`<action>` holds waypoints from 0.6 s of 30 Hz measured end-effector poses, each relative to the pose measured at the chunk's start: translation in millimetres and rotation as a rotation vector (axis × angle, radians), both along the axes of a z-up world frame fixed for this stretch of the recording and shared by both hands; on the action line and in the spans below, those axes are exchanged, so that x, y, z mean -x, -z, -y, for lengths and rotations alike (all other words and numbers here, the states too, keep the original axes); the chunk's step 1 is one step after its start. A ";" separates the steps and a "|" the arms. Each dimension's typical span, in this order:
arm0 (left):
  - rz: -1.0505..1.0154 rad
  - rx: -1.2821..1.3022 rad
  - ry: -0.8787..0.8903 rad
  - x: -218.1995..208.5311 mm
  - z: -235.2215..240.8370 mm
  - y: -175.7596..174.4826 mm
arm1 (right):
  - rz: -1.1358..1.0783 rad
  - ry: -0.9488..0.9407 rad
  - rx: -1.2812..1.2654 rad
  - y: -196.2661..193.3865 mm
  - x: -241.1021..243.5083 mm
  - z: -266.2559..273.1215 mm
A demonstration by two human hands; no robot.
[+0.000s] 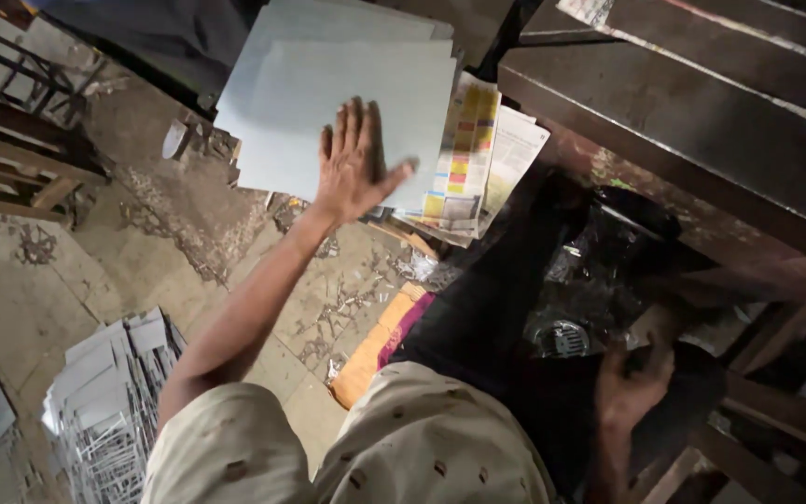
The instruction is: Operator places metal sheets into a punch press to cut out central rectangular frames and organizes the resulting pieces.
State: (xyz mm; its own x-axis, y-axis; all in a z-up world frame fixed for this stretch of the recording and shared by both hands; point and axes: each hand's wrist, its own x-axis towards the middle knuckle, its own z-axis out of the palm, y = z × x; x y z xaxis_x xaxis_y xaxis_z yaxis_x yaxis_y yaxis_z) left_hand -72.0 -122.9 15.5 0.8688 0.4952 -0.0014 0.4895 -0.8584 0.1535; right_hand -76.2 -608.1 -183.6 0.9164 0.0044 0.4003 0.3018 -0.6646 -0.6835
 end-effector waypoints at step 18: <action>0.328 -0.032 -0.161 76.2 15.9 -140.8 | -0.142 -0.166 -0.429 -41.1 -34.5 -16.3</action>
